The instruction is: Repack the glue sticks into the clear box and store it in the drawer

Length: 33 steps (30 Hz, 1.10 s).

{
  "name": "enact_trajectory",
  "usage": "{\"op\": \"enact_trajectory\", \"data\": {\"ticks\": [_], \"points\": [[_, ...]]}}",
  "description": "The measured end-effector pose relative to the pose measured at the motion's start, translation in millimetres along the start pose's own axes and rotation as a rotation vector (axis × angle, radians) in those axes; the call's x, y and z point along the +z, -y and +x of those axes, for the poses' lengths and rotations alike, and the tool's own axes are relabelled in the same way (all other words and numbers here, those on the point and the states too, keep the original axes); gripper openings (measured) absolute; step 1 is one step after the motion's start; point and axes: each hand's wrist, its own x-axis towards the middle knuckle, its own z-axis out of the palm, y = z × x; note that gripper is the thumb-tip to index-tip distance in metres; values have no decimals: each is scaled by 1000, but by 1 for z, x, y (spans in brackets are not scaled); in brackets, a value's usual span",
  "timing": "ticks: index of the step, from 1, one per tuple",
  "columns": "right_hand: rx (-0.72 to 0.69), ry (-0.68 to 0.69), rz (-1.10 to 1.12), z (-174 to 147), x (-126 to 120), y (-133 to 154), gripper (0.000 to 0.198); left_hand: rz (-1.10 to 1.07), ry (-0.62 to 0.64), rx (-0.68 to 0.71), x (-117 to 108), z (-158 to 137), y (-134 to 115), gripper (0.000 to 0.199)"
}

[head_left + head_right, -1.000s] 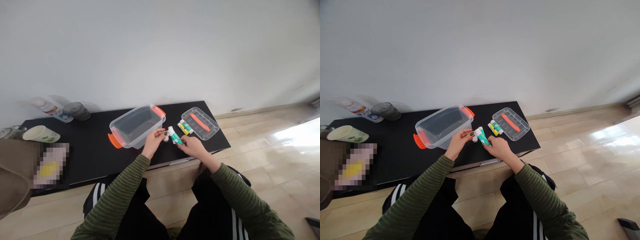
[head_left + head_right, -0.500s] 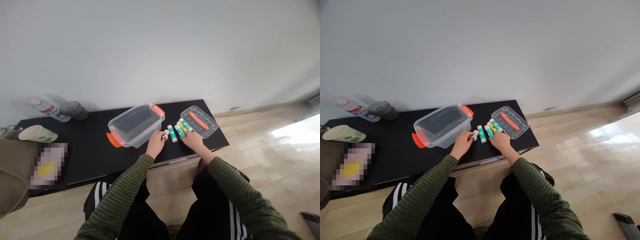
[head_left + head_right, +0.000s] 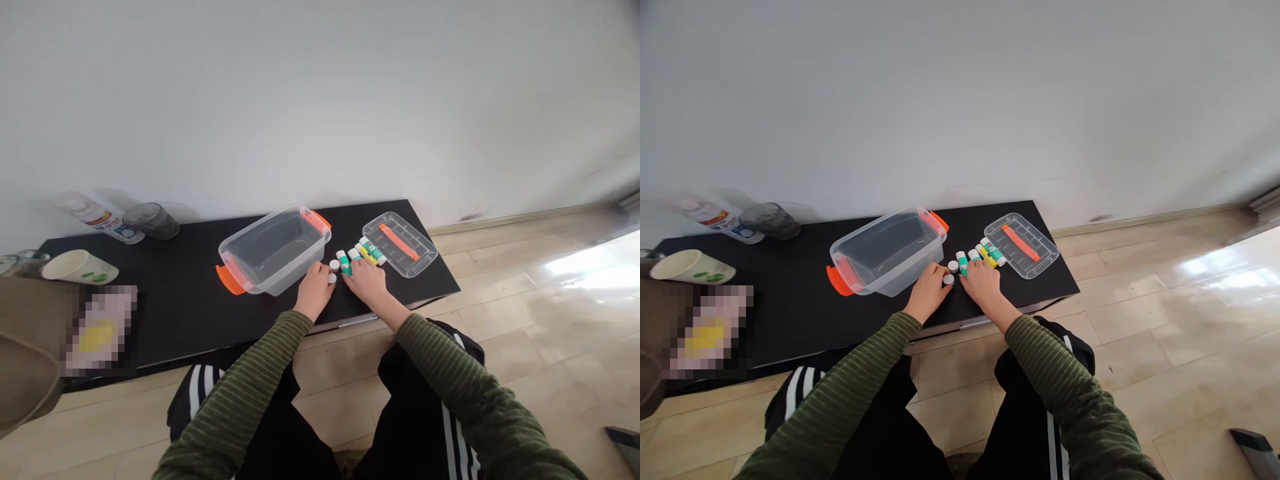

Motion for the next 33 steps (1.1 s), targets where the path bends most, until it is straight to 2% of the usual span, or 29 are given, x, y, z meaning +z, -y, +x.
{"op": "enact_trajectory", "data": {"ticks": [5,8,10,14,16,18,21,25,29,33], "points": [[124,92,-21,9,2,10,36,-59,4,-14,-1,0,0,12],[174,97,0,9,-5,7,36,-239,-23,-57,-5,2,1,13],[202,73,40,6,-12,0,36,-471,-34,-150,-9,3,2,16],[218,-34,222,-7,-21,-18,34,-1201,31,-462,-18,2,0,20],[155,-94,348,-16,-21,-24,30,-1492,65,-562,-24,0,-3,18],[57,-129,453,-27,-19,-27,26,-1646,84,-596,-29,-2,-6,14],[-68,-146,506,-40,-16,-26,22,-1737,73,-579,-33,-3,-8,6],[-131,-172,491,-45,-15,-26,22,-1744,45,-521,-35,-2,-9,6],[-156,-270,509,-41,-16,-33,26,-1716,6,-483,-36,-1,-7,15],[-212,-335,553,-41,-15,-37,29,-1657,33,-466,-35,-2,-6,29]]}}
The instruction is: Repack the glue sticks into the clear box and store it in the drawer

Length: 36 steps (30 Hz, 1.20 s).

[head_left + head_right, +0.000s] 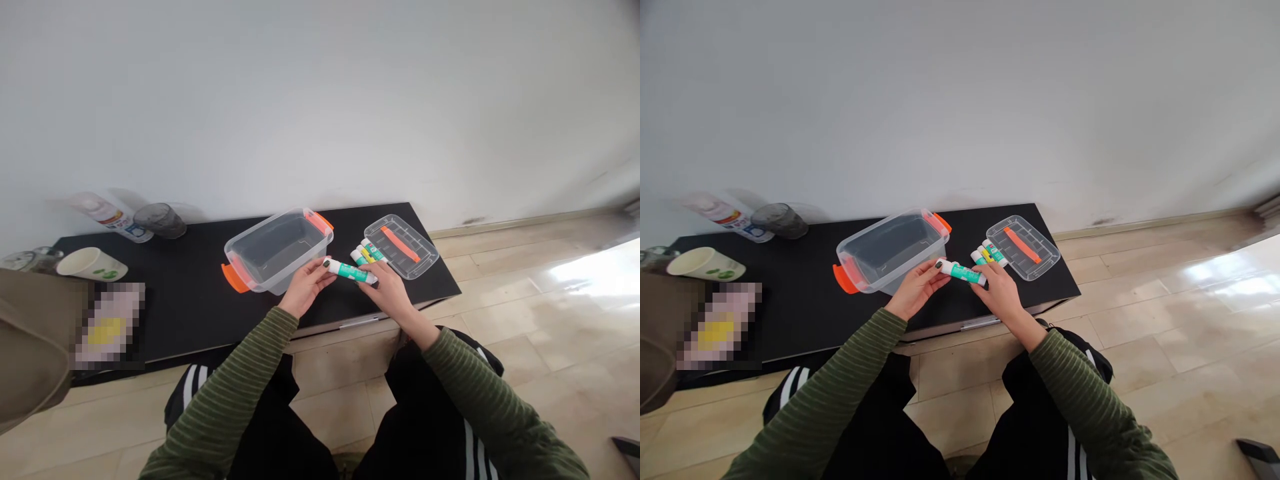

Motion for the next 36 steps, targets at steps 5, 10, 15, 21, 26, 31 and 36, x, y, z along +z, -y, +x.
{"op": "enact_trajectory", "data": {"ticks": [5,10,15,21,26,31,36], "points": [[-10,5,64,-2,1,2,28,37,23,0,-1,-4,0,31],[7,6,99,-3,1,4,28,80,40,9,-1,-9,-1,33],[63,66,71,-5,-2,8,26,122,26,-13,-6,-9,5,32],[206,231,110,-7,-5,11,18,184,38,-57,-13,-7,15,33],[321,445,113,-7,7,15,15,452,54,12,-12,0,23,37],[337,530,-219,4,14,21,22,1125,-9,346,-1,9,22,35],[391,473,-481,23,13,14,36,1643,-101,458,8,18,19,44]]}}
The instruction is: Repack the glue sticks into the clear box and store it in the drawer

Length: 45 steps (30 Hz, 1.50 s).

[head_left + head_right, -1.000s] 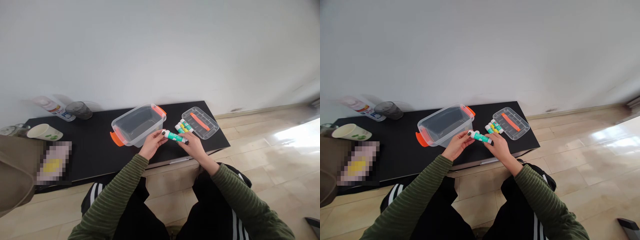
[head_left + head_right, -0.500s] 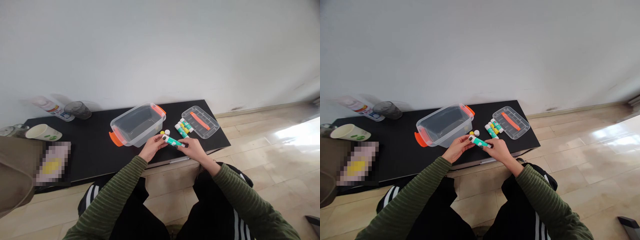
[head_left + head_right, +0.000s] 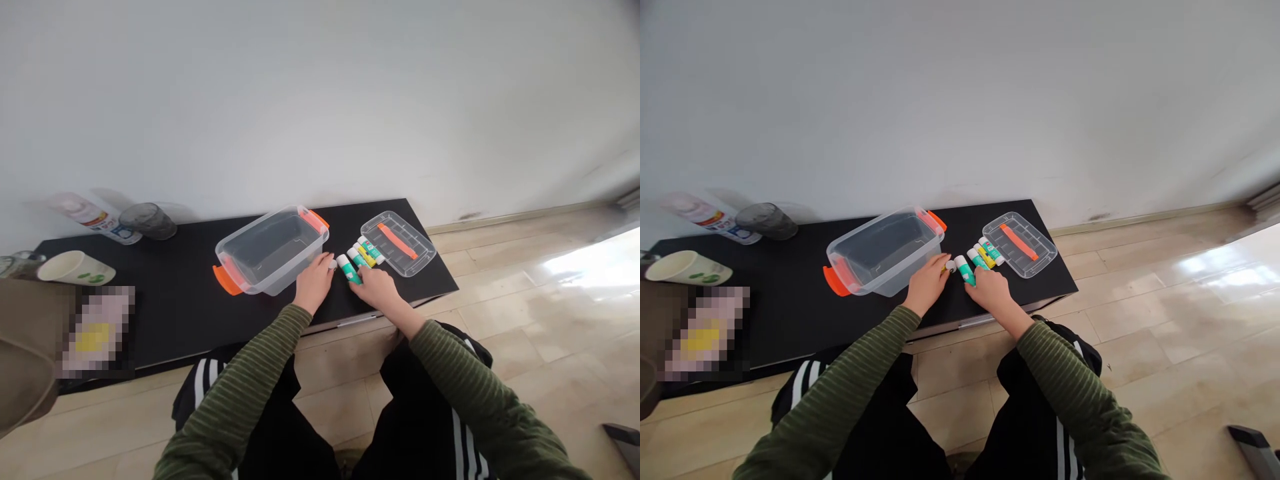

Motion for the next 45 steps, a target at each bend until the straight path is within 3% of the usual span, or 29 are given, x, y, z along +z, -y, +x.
{"op": "enact_trajectory", "data": {"ticks": [4,9,16,22,35,41,45], "points": [[23,-26,-71,10,4,1,38,156,107,-43,7,7,0,46],[-8,-58,-56,15,7,1,35,162,156,-53,11,10,1,42],[70,-262,12,38,-12,-34,27,140,158,-90,11,13,-2,27],[100,-183,23,53,-6,-53,30,136,143,-91,14,12,0,25],[119,-101,30,53,-4,-42,33,106,171,-58,8,7,-1,22],[215,-124,122,49,-12,-48,34,-76,122,-100,7,10,10,21],[90,-208,241,39,-16,-52,30,-516,62,-211,4,12,11,16]]}}
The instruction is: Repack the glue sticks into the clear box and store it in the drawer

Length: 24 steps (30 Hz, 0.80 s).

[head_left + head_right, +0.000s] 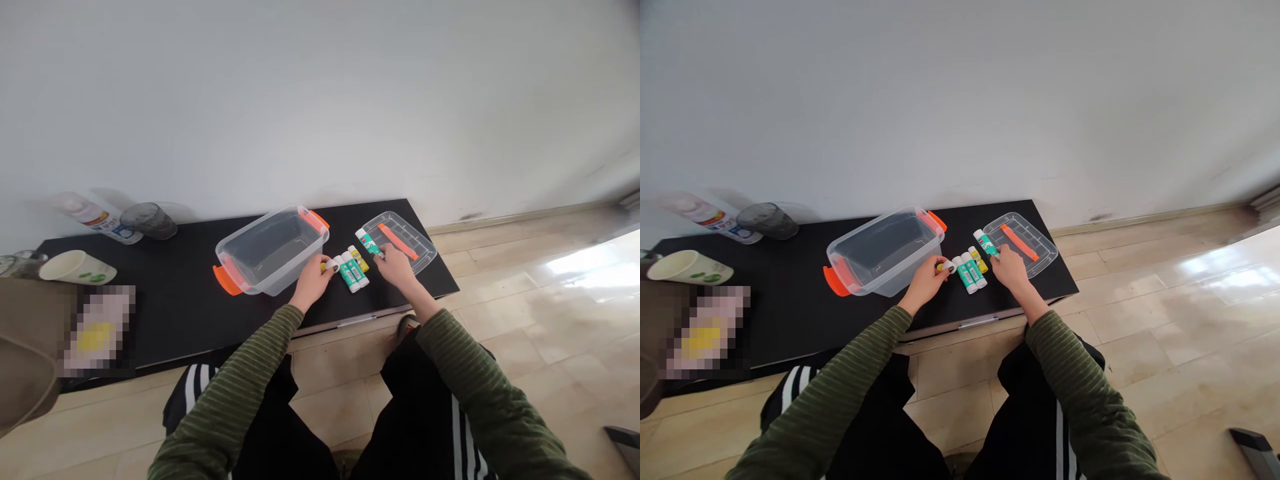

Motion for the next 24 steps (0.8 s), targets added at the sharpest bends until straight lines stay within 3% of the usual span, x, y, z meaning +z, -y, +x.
{"op": "enact_trajectory", "data": {"ticks": [4,8,16,24], "points": [[-182,11,224,-20,-1,2,24,-681,78,-227,-3,-6,-6,20],[-325,40,369,-39,2,5,27,-1007,120,-295,-7,-14,-12,16],[-406,-25,304,-49,0,8,25,-1062,101,-271,-14,-21,-17,10],[-432,-72,426,-52,-4,11,32,-986,143,-228,-15,-27,-14,23]]}}
